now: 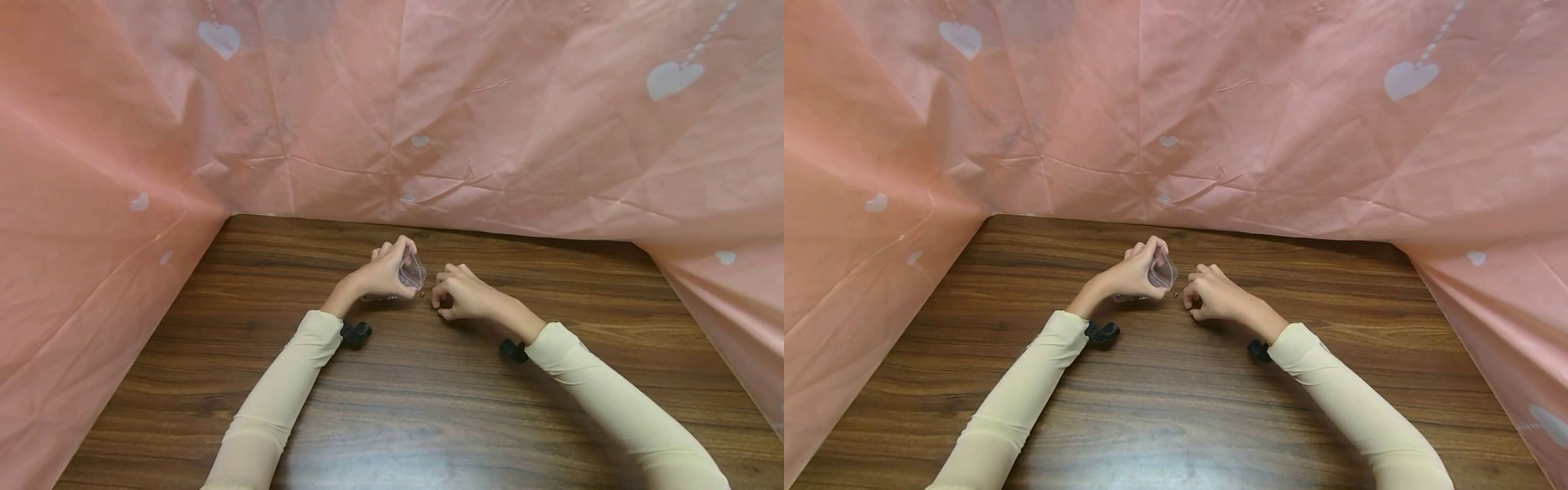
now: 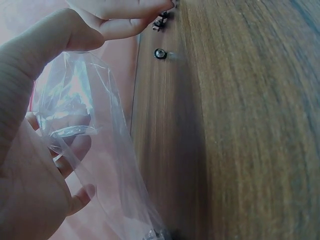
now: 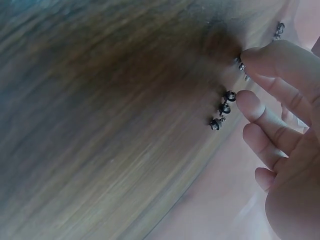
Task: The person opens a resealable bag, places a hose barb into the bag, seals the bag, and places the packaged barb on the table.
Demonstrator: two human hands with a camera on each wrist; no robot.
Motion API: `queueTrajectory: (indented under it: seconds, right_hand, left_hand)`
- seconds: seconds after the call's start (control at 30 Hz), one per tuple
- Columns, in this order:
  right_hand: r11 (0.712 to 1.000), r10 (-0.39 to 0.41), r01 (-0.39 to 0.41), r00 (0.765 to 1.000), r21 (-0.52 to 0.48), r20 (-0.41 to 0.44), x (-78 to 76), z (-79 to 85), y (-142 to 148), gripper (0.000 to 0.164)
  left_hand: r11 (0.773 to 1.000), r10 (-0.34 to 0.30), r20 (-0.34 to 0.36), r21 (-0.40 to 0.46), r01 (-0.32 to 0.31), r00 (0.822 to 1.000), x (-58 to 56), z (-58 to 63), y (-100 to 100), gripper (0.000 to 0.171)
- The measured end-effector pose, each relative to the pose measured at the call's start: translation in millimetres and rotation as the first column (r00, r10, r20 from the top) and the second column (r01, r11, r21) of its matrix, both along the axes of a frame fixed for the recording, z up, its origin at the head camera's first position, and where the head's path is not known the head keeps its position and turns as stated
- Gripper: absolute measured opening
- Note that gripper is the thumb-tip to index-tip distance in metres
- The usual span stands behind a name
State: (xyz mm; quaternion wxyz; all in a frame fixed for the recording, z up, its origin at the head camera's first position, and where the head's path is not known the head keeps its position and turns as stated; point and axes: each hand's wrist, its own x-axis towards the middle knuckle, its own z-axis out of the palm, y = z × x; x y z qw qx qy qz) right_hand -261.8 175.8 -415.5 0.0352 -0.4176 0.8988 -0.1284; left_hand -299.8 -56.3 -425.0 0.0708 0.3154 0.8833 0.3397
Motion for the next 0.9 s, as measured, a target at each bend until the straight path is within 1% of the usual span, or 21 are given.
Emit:
queueTrajectory:
  seconds: [0.33, 0.67, 0.9]
  right_hand:
    - [1.0, -0.012, 0.012, 1.0, 0.001, 0.016, -0.2, 0.5, 1.4, 0.014]
    - [1.0, -0.026, 0.026, 1.0, 0.011, 0.013, -0.6, 0.4, 4.8, 0.014]
    - [1.0, -0.03, 0.029, 1.0, 0.011, 0.003, -0.3, 0.3, 6.1, 0.017]
  left_hand:
    - [1.0, -0.001, -0.008, -0.008, 0.001, 1.0, -0.5, -2.4, 0.8, 0.073]
    - [1.0, -0.001, -0.009, -0.008, 0.001, 1.0, -0.6, -3.0, 0.5, 0.074]
    - [1.0, -0.005, -0.007, 0.002, 0.005, 1.0, -0.3, -2.2, 0.1, 0.073]
